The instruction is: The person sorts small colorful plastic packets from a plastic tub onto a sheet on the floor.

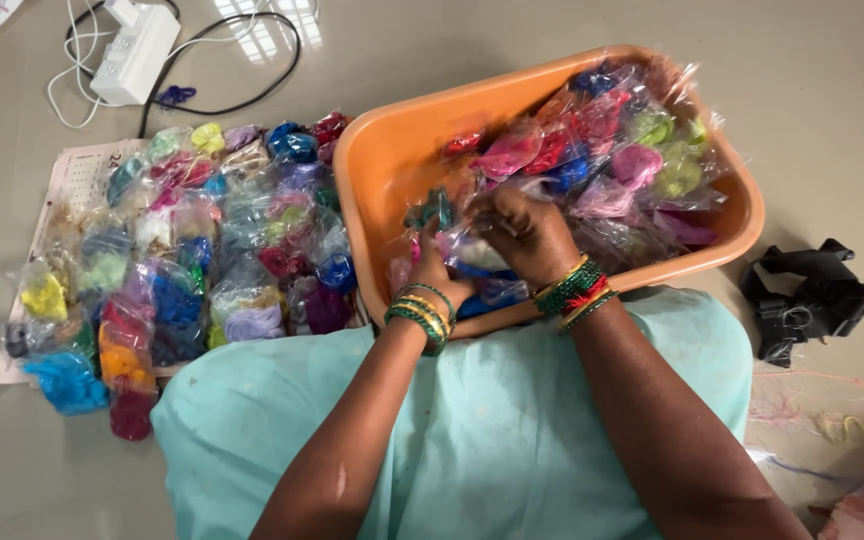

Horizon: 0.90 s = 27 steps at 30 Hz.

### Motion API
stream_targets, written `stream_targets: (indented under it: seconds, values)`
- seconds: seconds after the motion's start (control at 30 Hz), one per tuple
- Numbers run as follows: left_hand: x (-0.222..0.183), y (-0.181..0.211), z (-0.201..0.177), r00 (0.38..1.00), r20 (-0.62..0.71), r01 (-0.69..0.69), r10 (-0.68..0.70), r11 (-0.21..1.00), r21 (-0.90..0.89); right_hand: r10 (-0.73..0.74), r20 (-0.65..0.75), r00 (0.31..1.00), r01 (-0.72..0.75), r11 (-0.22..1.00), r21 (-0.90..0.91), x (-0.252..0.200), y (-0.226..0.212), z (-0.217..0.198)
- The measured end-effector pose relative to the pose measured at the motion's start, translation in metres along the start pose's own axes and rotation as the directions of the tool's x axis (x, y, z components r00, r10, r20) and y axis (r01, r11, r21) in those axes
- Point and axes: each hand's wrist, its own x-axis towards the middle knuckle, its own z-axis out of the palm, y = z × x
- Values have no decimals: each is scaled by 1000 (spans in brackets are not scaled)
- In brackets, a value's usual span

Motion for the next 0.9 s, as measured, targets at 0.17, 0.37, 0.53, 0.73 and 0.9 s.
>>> stream_targets:
  seconds: [0.17,0.37,0.53,0.73,0.9]
  values:
    - [58,-77,-47,975,-146,24,170,570,821,-107,-32,994,60,758,-649,6,-4,-38]
    - [-2,30,-43,942,113,-265,315,497,826,126,-288,949,-175,973,-152,9,15,-70]
    - [-34,91,-26,699,126,-573,704,445,688,199,-150,969,-154,951,267,2,-23,-35]
    - [-29,66,-29,921,1,-329,389,779,534,165,0,986,-158,941,301,8,-33,4]
    - [-40,49,-46,815,51,-573,577,793,207,342,104,934,-357,873,332,1,-15,2]
